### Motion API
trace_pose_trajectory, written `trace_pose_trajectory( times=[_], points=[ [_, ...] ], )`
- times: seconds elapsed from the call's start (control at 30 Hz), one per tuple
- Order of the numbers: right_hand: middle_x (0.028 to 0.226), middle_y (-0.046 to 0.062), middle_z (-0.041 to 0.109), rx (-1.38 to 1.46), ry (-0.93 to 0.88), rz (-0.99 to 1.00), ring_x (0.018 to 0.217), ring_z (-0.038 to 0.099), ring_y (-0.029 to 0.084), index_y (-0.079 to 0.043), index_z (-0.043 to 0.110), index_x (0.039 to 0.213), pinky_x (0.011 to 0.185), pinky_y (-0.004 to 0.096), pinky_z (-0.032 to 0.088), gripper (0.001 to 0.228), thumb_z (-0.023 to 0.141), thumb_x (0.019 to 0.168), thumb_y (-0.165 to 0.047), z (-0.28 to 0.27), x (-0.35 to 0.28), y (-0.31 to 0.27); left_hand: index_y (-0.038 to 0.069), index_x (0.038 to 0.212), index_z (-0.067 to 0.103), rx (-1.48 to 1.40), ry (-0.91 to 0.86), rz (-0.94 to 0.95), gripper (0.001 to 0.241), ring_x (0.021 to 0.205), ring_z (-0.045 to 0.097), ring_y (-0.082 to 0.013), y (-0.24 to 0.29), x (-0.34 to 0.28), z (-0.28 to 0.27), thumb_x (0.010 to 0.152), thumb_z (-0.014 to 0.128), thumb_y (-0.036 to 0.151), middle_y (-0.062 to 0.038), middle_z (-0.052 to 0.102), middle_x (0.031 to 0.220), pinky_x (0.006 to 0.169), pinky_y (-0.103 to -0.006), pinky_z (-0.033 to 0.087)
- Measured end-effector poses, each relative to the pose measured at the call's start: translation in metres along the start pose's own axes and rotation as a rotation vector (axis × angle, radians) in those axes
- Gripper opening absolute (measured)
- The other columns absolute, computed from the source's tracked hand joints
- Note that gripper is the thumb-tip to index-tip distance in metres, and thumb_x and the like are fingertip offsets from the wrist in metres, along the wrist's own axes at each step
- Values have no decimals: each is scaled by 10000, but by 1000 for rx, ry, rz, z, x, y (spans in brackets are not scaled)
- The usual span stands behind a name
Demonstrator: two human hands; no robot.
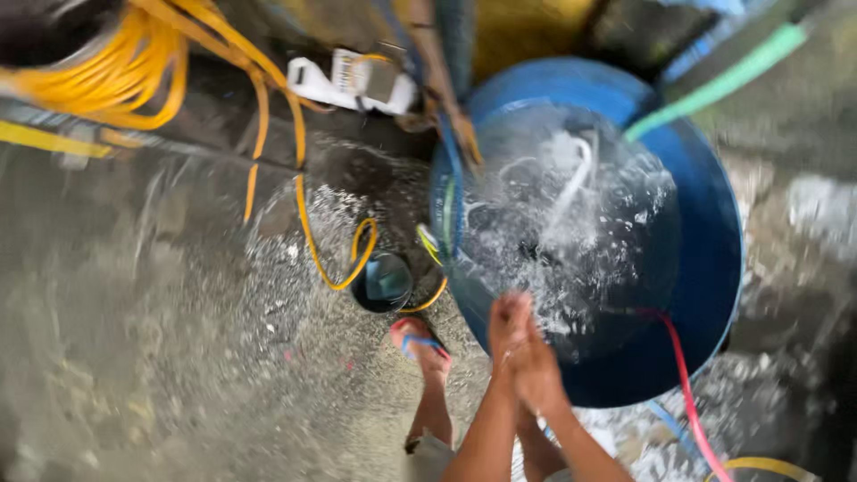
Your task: The person washes a car part in a water barrel, then uses a screwdriver to work on a black mechanical component on the floor. The person handles the part with both hands and manipulates the screwdriver to adjust or remove parts.
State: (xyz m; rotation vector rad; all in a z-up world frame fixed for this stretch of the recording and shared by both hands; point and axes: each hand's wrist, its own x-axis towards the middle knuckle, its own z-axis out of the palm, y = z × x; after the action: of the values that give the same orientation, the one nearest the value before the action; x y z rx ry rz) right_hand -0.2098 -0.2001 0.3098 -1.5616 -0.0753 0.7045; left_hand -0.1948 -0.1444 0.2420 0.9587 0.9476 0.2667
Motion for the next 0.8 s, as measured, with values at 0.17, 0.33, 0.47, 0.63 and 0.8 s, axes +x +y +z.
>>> trace_pose_trajectory(
  times=[0.17,0.33,0.47,0.63,0.8],
  points=[
    [1234,224,679,-367,-116,-38,1151,662,324,10,533,1373,992,407,491,413,529,1021,-206,48,-40,-3,42,751,558,290,399,98,438,631,442,-145,38,-60,-90,905,841,339,-41,513,660,549,-345,437],
    [1168,208,691,-535,-247,2,1097,666,319,-43,554,1339,953,411,493,362,540,1001,-171,105,-39,-53,57,723,554,489,386,369,486,545,568,-296,137,-79,-140,916,756,455,-131,626,638,535,-412,496],
    [1084,222,704,-508,-443,25,1008,674,355,-43,592,1275,903,410,541,308,580,989,-158,182,-31,-102,67,732,569,643,445,577,487,584,588,-371,227,-84,-207,960,687,481,-173,603,658,535,-454,482],
    [1121,242,660,-477,-869,-148,1032,655,410,-13,610,1208,907,425,526,301,701,952,-143,300,-20,-150,89,709,553,998,423,827,471,622,628,-377,340,-126,-330,1002,652,443,-143,627,705,537,-493,487],
    [1259,184,678,-840,-846,-717,1190,646,344,-51,655,1227,984,404,507,481,791,789,-197,416,-24,-184,82,809,570,1067,543,848,329,723,650,-382,436,-195,-468,1007,642,334,-134,650,775,623,-500,518]
  ],
)
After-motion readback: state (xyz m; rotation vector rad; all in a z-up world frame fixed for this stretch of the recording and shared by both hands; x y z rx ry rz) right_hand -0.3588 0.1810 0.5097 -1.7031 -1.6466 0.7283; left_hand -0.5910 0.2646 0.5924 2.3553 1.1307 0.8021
